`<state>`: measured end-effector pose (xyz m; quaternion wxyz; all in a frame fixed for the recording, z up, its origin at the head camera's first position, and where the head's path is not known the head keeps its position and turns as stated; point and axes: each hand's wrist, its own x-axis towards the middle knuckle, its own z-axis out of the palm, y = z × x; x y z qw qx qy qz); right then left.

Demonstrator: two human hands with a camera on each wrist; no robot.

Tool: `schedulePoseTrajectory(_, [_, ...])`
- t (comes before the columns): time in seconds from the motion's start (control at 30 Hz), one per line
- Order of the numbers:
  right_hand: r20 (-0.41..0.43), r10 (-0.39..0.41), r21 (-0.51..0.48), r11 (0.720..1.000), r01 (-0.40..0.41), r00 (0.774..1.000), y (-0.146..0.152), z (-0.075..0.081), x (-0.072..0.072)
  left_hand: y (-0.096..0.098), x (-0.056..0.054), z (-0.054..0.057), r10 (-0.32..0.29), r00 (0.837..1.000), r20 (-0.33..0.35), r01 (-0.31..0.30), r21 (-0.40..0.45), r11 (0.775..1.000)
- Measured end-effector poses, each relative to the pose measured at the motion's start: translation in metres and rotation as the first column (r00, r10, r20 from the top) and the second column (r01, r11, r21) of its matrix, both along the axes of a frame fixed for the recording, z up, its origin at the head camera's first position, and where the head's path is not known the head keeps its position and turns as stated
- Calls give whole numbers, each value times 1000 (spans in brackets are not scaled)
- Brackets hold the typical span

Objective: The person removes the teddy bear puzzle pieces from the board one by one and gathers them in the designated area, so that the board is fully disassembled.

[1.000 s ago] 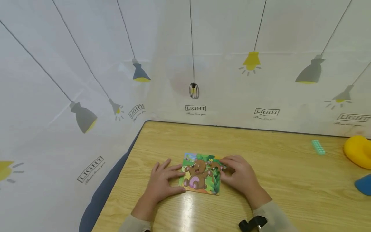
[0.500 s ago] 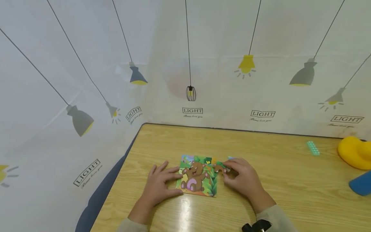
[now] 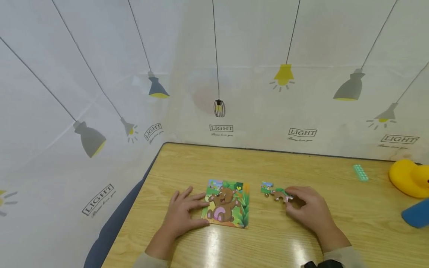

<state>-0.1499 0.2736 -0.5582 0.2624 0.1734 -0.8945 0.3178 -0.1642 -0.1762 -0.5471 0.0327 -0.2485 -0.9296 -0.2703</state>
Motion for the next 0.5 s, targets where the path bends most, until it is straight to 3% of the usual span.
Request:
schedulePoseTrajectory(0.17, [-3, -38, 84, 996, 38, 999, 21, 1, 0, -1, 1, -3, 4, 1000, 9, -4, 13, 1000])
schedulePoseTrajectory(0.5, [-73, 17, 179, 984, -3, 997, 39, 2, -7, 0, -1, -1, 1, 1000, 31, -2, 16, 1000])
